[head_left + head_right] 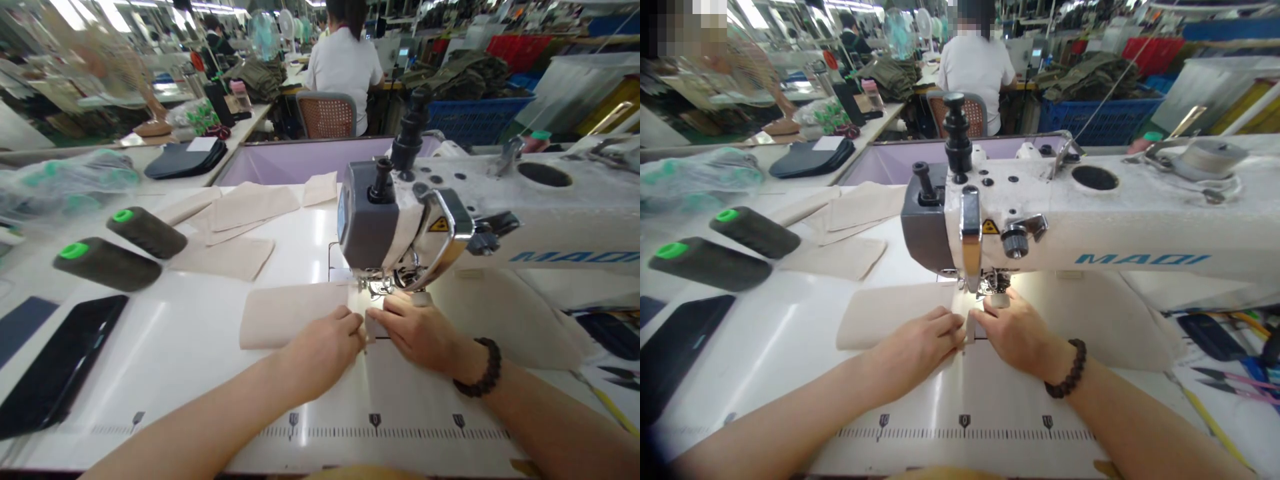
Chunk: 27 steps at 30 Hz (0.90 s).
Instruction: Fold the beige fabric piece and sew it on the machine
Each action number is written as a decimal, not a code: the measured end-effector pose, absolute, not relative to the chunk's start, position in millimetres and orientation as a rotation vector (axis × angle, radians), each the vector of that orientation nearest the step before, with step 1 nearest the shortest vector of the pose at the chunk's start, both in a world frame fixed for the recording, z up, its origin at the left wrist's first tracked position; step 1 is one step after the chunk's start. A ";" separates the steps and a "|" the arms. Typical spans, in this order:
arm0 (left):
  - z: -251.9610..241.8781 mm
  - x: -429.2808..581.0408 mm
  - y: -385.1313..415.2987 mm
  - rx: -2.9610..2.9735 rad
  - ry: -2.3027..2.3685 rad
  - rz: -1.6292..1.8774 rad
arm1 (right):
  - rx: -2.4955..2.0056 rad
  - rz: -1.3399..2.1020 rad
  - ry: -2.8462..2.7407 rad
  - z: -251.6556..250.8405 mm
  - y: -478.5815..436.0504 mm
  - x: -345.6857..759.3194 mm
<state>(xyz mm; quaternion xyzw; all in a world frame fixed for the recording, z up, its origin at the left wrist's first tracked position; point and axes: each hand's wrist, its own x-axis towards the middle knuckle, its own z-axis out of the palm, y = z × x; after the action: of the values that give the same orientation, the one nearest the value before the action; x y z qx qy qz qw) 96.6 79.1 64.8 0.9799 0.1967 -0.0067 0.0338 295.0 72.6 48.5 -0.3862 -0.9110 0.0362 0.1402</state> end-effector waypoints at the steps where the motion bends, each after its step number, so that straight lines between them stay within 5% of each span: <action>1: 65.3 96.0 77.6 3.006 0.580 -0.027 | -1.049 0.127 -2.658 48.7 71.9 296.0; 9: 54.8 93.5 73.6 2.984 0.601 0.012 | -0.743 0.099 -2.768 48.0 66.9 297.3; 27: 54.1 99.0 111.4 2.981 0.730 0.094 | -1.211 -0.102 -2.575 45.5 71.9 289.7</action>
<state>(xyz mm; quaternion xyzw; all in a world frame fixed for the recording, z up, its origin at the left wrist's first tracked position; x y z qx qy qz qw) 99.0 111.4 54.1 0.9702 0.2377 0.0305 0.0354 289.7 71.9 45.5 -0.4208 -0.8945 -0.0354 0.1465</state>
